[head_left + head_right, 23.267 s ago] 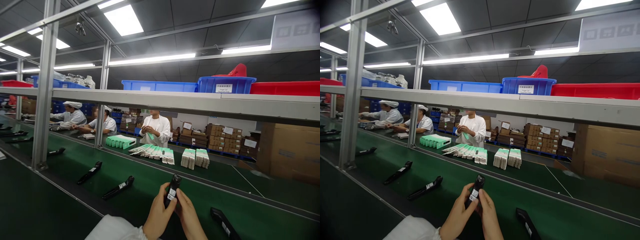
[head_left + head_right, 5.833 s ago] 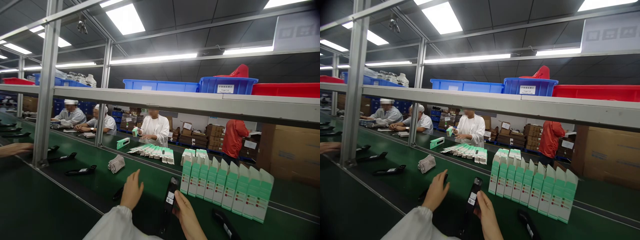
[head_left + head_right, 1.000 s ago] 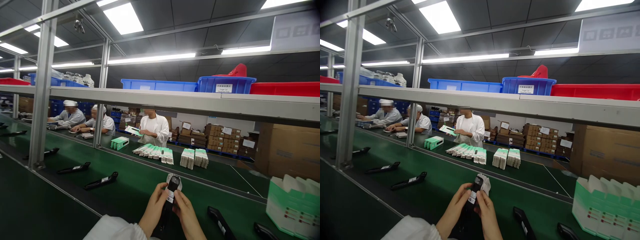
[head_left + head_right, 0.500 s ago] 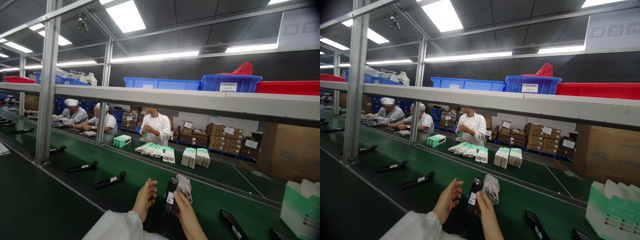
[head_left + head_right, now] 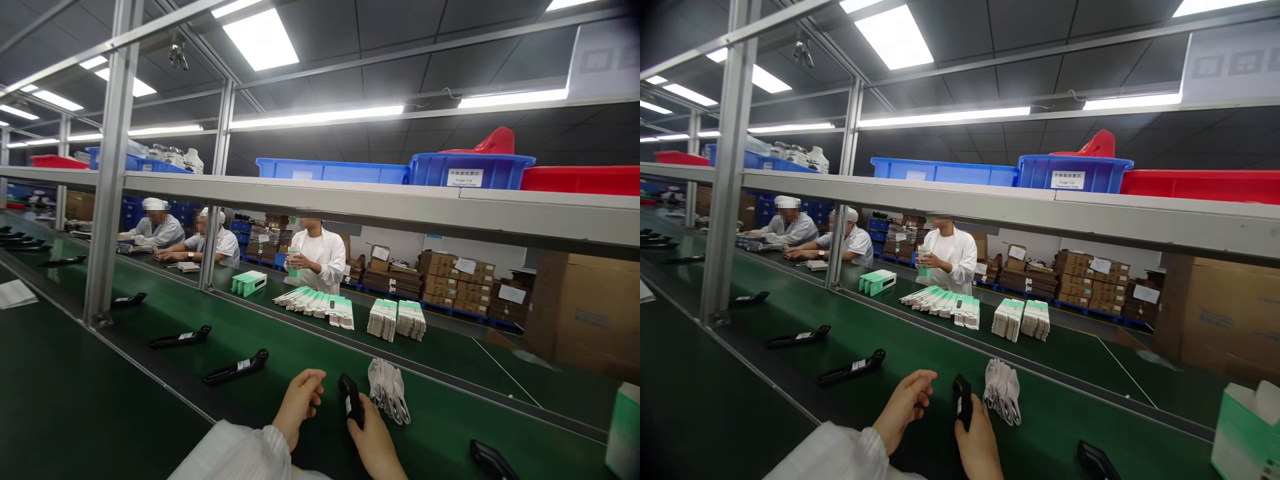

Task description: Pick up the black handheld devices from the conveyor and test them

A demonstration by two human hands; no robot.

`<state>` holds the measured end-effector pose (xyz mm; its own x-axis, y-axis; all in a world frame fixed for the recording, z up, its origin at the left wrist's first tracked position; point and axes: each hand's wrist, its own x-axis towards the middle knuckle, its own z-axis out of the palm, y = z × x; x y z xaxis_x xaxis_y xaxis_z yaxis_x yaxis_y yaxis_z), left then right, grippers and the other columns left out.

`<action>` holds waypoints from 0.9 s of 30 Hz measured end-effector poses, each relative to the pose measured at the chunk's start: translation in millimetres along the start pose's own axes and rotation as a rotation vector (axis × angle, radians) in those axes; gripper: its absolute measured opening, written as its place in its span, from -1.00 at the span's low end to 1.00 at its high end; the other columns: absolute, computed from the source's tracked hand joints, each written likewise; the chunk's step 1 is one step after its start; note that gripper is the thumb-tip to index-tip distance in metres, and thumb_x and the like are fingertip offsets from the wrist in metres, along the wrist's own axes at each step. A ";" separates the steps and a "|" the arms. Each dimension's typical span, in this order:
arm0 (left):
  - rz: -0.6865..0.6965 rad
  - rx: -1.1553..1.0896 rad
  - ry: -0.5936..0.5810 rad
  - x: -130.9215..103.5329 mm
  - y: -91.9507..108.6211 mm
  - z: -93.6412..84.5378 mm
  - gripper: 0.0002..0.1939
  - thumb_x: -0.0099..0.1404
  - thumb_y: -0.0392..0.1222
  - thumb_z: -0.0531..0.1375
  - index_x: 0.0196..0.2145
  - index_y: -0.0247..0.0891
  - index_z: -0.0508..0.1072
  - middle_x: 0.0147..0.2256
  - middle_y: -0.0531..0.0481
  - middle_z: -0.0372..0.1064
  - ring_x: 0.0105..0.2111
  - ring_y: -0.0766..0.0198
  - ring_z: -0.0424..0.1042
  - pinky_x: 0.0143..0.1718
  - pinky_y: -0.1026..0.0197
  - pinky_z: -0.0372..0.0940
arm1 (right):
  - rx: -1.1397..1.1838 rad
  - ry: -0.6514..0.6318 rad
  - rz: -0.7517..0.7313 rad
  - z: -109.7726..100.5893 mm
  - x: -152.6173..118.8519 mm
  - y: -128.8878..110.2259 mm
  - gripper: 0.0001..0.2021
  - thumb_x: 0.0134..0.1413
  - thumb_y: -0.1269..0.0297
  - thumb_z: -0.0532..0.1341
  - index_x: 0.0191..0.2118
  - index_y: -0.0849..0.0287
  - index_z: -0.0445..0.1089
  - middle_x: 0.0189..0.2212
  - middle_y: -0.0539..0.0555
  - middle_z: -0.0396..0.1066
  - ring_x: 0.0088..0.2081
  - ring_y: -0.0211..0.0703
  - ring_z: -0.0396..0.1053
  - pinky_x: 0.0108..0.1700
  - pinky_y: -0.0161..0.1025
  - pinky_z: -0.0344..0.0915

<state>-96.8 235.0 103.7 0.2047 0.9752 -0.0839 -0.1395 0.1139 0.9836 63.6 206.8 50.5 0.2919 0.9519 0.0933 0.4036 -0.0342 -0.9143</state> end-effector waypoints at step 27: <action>-0.048 0.443 0.059 19.6 14.1 -48.4 -0.67 0.23 -0.09 -0.11 -0.33 -0.29 0.38 -0.34 -0.14 0.41 -0.27 0.16 0.41 -0.36 0.21 0.31 | -0.008 -0.101 -0.143 -9.4 -5.8 -20.0 -0.63 -0.03 0.00 0.12 -0.12 0.01 0.41 -0.07 0.09 0.37 -0.07 0.02 0.32 -0.16 -0.24 0.30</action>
<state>-141.7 264.9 108.2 0.1430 0.9815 -0.1269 0.2997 0.0793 0.9507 62.0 199.1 71.9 0.1425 0.9729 0.1822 0.4418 0.1022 -0.8913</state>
